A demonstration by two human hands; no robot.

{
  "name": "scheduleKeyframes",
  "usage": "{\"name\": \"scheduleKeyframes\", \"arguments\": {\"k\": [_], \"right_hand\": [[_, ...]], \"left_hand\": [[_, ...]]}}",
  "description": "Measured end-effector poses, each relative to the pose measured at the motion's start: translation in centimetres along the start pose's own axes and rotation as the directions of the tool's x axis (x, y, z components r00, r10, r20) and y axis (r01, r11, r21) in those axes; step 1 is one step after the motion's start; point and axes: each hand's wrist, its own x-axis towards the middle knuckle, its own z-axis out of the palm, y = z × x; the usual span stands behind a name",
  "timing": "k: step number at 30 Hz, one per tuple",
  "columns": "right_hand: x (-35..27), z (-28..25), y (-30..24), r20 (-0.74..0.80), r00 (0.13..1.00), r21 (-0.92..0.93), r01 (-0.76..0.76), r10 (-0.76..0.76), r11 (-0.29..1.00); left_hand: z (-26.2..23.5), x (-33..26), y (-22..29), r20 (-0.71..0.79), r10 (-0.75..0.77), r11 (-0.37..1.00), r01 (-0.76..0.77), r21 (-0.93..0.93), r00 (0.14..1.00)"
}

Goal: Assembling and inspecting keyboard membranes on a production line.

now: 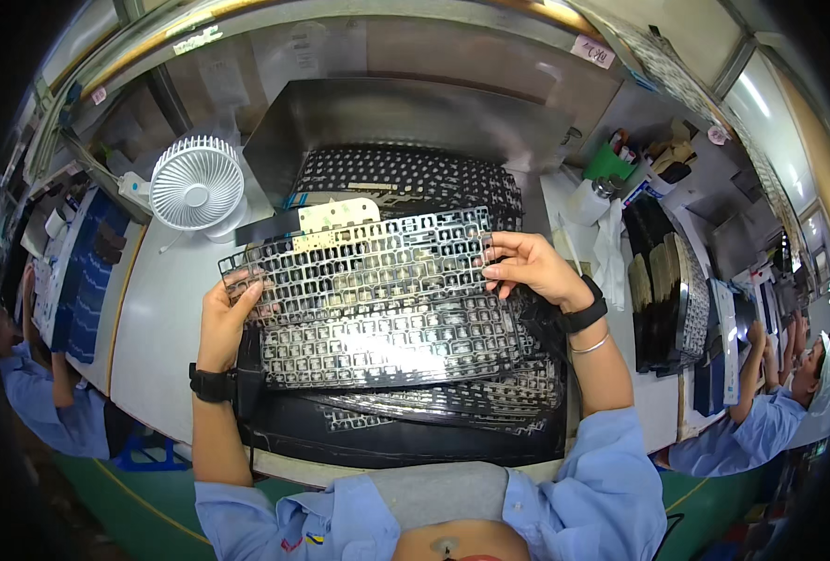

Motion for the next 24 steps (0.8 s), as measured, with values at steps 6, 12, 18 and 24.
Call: {"name": "scheduleKeyframes", "arguments": {"k": [6, 12, 18, 24], "right_hand": [[0.1, 0.1, 0.4, -0.073, 0.997, 0.030, 0.008, -0.006, 1.000], [0.5, -0.4, 1.1, -0.230, 0.969, 0.053, 0.101, -0.086, 0.993], [1.0, -1.9, 2.7, -0.364, 0.915, 0.088, 0.218, -0.173, 0.972], [1.2, -2.4, 3.3, -0.437, 0.872, 0.149, 0.313, -0.222, 0.938]], "left_hand": [[0.0, 0.0, -0.3, -0.032, 0.019, 1.000, -0.018, 0.023, 0.999], [-0.1, -0.3, -0.4, -0.050, -0.034, 0.999, 0.032, -0.042, 0.998], [-0.2, -0.6, -0.1, 0.141, -0.030, 0.975, 0.060, -0.214, 0.990], [0.0, -1.5, 1.3, 0.221, 0.045, 0.999, -0.040, -0.029, 0.974]]}}
